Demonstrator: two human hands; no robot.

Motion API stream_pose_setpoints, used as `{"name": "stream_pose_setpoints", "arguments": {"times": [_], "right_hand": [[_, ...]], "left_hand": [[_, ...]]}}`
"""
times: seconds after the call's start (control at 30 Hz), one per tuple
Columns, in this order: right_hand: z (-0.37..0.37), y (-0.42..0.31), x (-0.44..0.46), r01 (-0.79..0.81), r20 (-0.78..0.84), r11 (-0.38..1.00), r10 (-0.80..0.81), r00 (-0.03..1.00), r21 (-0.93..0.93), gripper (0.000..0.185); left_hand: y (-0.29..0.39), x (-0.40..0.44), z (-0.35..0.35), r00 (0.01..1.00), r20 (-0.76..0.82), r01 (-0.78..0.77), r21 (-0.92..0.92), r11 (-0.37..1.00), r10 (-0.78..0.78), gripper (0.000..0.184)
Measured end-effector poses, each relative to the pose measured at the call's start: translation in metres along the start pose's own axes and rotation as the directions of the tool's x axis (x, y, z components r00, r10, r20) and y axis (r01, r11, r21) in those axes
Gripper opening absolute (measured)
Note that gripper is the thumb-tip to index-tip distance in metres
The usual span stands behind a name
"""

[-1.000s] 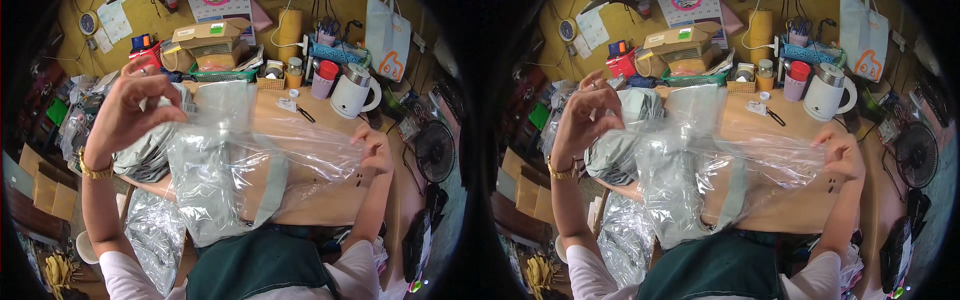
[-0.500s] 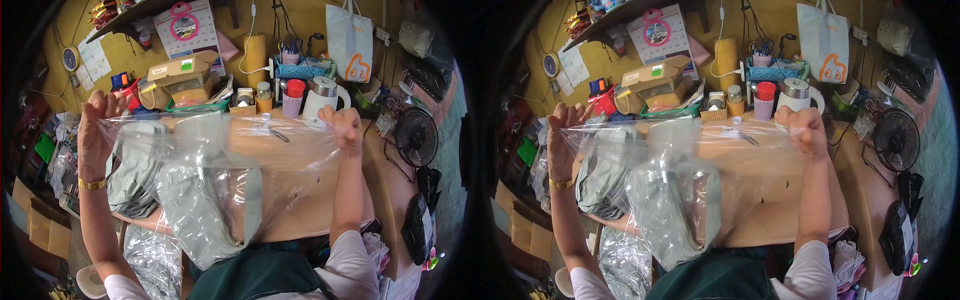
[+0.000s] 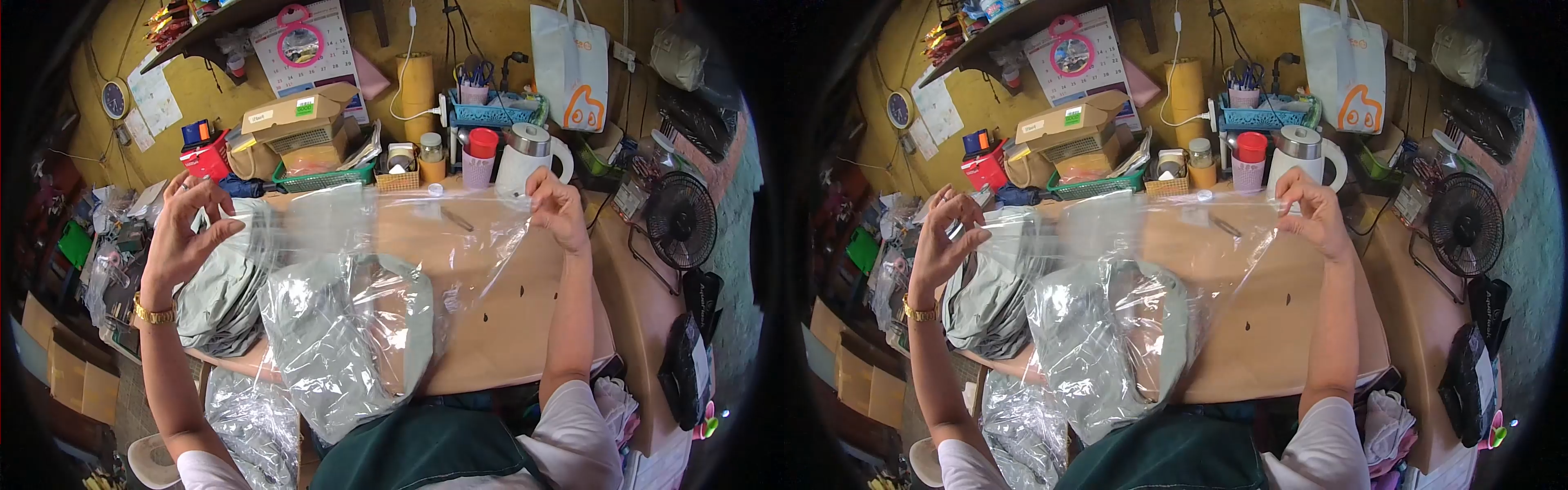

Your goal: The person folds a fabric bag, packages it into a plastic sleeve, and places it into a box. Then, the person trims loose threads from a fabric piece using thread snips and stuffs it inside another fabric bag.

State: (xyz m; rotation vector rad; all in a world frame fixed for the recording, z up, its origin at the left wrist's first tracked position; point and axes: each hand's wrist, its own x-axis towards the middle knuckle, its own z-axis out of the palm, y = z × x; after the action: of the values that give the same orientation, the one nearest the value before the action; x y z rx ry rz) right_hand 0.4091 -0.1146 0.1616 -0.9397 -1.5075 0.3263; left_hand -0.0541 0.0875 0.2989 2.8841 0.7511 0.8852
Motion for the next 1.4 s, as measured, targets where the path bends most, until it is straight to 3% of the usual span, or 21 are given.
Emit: {"name": "stream_pose_setpoints", "arguments": {"times": [0.13, 0.2, 0.27, 0.33, 0.4, 0.47, 0.5, 0.53, 0.57, 0.63, 0.67, 0.7, 0.77, 0.83, 0.9, 0.97, 1.13, 1.17, 1.2, 1.33, 1.4], "right_hand": [[0.003, 0.009, 0.005, 0.128, -0.095, 0.991, -0.123, 0.988, 0.039, 0.029], [0.000, 0.018, 0.002, 0.144, -0.133, 0.984, -0.130, 0.982, 0.101, 0.028], [0.008, 0.021, 0.001, 0.155, -0.166, 0.973, -0.127, 0.978, 0.169, 0.024], [0.025, 0.021, 0.003, 0.166, -0.199, 0.957, -0.119, 0.973, 0.238, 0.021], [0.054, 0.010, 0.009, 0.223, -0.385, 0.793, 0.016, 0.923, 0.568, 0.013], [0.083, -0.002, 0.015, 0.346, -0.572, 0.587, 0.253, 0.780, 0.732, 0.009], [0.080, 0.006, 0.012, 0.316, -0.418, 0.523, 0.085, 0.904, 0.791, 0.007], [0.082, 0.011, 0.012, 0.266, -0.248, 0.463, -0.102, 0.963, 0.846, 0.009], [0.103, -0.002, 0.013, 0.267, -0.343, 0.728, -0.047, 0.938, 0.632, 0.020], [0.145, -0.036, 0.010, -0.018, -0.371, 0.934, 0.159, 0.915, 0.357, 0.025], [0.165, -0.043, 0.008, -0.074, -0.326, 0.965, 0.157, 0.932, 0.253, 0.024], [0.180, -0.047, 0.005, -0.126, -0.284, 0.982, 0.162, 0.945, 0.141, 0.024], [0.197, -0.045, 0.003, -0.138, -0.204, 0.988, 0.149, 0.967, 0.068, 0.016], [0.208, -0.040, 0.001, -0.147, -0.122, 0.989, 0.145, 0.982, -0.009, 0.010], [0.216, -0.034, 0.000, -0.090, -0.201, 0.989, 0.113, 0.973, 0.119, 0.005], [0.212, -0.026, -0.002, -0.112, -0.270, 0.982, 0.151, 0.951, 0.155, 0.006], [0.195, 0.004, -0.007, -0.243, -0.334, 0.966, 0.258, 0.907, 0.087, 0.006], [0.200, 0.002, -0.006, -0.122, -0.430, 0.964, 0.009, 0.903, -0.237, 0.008], [0.206, -0.001, -0.003, -0.022, -0.433, 0.838, -0.258, 0.864, -0.545, 0.012], [0.224, -0.021, -0.013, 0.231, -0.319, 0.841, -0.419, 0.850, -0.489, 0.021], [0.224, -0.019, -0.015, 0.039, -0.103, 0.768, -0.135, 0.986, -0.639, 0.023]], "left_hand": [[0.002, 0.004, 0.000, 0.993, -0.024, -0.112, 0.053, 0.992, 0.113, 0.033], [0.003, 0.005, 0.000, 0.983, -0.144, -0.122, -0.081, 0.989, 0.110, 0.035], [-0.004, 0.005, 0.007, 0.987, -0.122, -0.128, -0.173, 0.976, 0.108, 0.025], [-0.002, 0.011, 0.025, 0.913, -0.396, -0.247, -0.734, 0.633, -0.102, 0.016], [-0.003, 0.014, 0.033, 0.916, -0.366, -0.233, -0.819, 0.524, -0.163, 0.016], [0.010, 0.019, 0.052, 0.933, -0.354, -0.355, -0.935, -0.005, -0.071, 0.019], [0.025, 0.017, 0.058, 0.954, -0.266, -0.288, -0.942, -0.171, -0.138, 0.022], [0.027, 0.023, 0.067, 0.963, -0.242, -0.223, -0.962, -0.160, 0.116, 0.015], [0.056, 0.014, 0.085, 0.944, -0.258, -0.161, -0.906, 0.391, -0.208, 0.009], [0.087, 0.009, 0.111, 0.988, -0.112, -0.024, -0.792, 0.610, -0.107, 0.042], [0.100, 0.006, 0.125, 0.995, -0.054, 0.020, -0.706, 0.708, -0.082, 0.053], [0.113, 0.004, 0.135, 0.990, 0.077, 0.136, -0.755, 0.642, -0.119, 0.058], [0.114, -0.001, 0.160, 0.991, 0.127, 0.131, -0.805, 0.578, -0.048, 0.065], [0.114, -0.002, 0.177, 0.996, 0.063, 0.084, -0.818, 0.568, -0.057, 0.069], [0.112, -0.008, 0.180, 0.998, -0.007, 0.034, -0.827, 0.561, -0.070, 0.073], [0.108, -0.018, 0.170, 0.997, -0.079, -0.048, -0.277, 0.960, 0.027, 0.080], [0.102, -0.042, 0.174, 0.996, -0.068, -0.068, -0.180, 0.981, 0.057, 0.070], [0.101, -0.044, 0.182, 0.993, -0.095, -0.083, -0.217, 0.973, 0.063, 0.064], [0.100, -0.045, 0.186, 0.994, -0.096, -0.077, -0.217, 0.973, 0.057, 0.064], [0.107, -0.047, 0.187, 0.993, -0.112, -0.004, -0.352, 0.936, -0.038, 0.045], [0.112, -0.050, 0.183, 0.986, -0.156, -0.012, -0.394, 0.919, -0.054, 0.038]]}}
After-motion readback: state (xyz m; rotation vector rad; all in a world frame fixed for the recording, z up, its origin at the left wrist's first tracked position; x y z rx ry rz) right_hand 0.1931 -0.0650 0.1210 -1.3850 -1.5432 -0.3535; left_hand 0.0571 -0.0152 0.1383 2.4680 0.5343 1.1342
